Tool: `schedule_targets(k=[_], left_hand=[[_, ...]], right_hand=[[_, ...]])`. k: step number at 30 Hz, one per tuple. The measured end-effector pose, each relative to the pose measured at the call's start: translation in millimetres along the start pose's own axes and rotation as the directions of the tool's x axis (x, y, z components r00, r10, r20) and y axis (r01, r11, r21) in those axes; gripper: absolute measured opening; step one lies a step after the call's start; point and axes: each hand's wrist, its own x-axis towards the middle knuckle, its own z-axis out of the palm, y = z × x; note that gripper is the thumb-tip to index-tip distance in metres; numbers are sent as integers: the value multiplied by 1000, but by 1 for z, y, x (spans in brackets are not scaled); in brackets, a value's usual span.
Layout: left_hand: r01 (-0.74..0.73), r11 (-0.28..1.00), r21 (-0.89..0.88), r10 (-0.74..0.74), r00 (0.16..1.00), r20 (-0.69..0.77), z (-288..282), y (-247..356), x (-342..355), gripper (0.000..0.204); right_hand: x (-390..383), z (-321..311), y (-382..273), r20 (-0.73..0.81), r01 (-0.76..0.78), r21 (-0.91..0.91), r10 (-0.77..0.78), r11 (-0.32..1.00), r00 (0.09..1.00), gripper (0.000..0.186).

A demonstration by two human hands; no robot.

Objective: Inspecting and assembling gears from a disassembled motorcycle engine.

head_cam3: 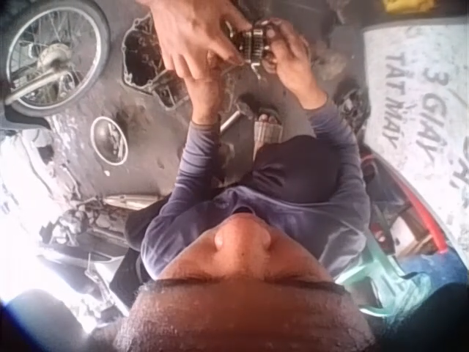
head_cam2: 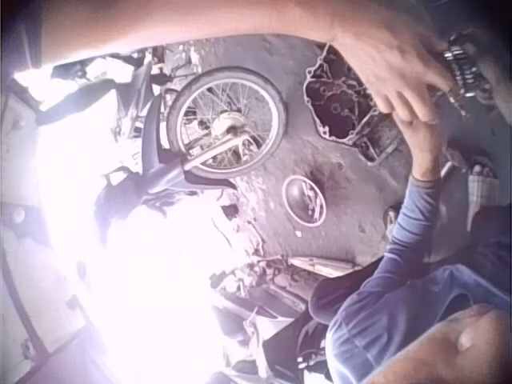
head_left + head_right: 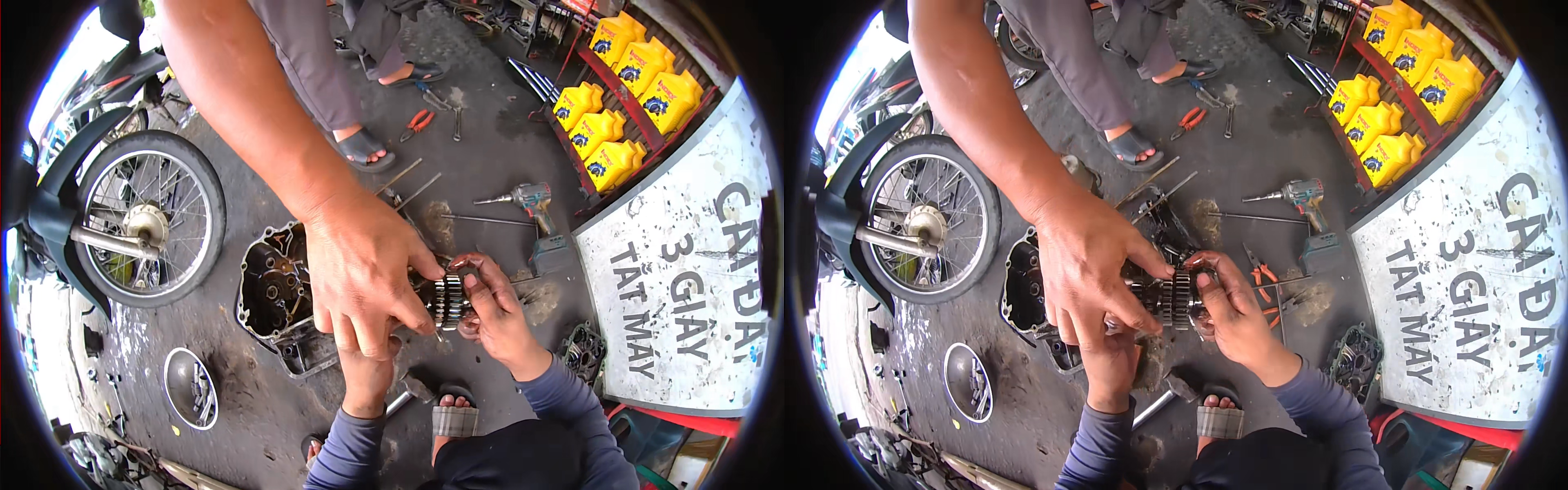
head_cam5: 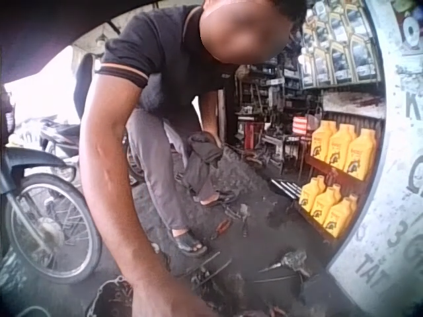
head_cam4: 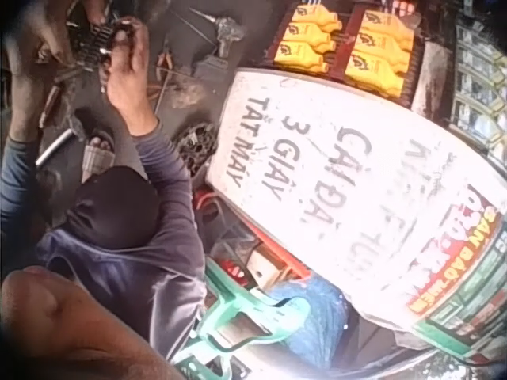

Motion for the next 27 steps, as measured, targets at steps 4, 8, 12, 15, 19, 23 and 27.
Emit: schedule_targets(k=[4, 8, 12, 15, 19, 23, 27], left_hand=[[233, 896, -379, -155, 962, 225, 3, 15, 11, 44], [133, 939, -317, -115, 990, 76, 9, 19, 20, 36], [88, 922, -377, -113, 993, -45, 12, 7, 27, 33], [40, 927, -373, -44, 999, -1, 9, 6, 32, 35], [166, 713, -681, -129, 986, 105, 12, 23, 37, 38], [154, 727, -670, -122, 988, 95, 11, 19, 41, 40], [168, 725, -668, -129, 986, 107, 11, 22, 43, 41]], right_hand=[[6, 0, -8, -4, 60, -93, -61, 994, 998, 21], [5, 7, -20, -5, 83, -118, -84, 990, 996, 20], [10, 5, -24, 10, 157, -313, -162, 937, 987, 23], [11, 5, -28, 39, 217, -448, -224, 867, 974, 24], [13, 7, -33, 86, 213, -304, -196, 929, 977, 26], [18, 1, -31, 140, 218, -316, -182, 923, 973, 30], [24, -3, -24, 204, 312, -316, -257, 896, 944, 34]])
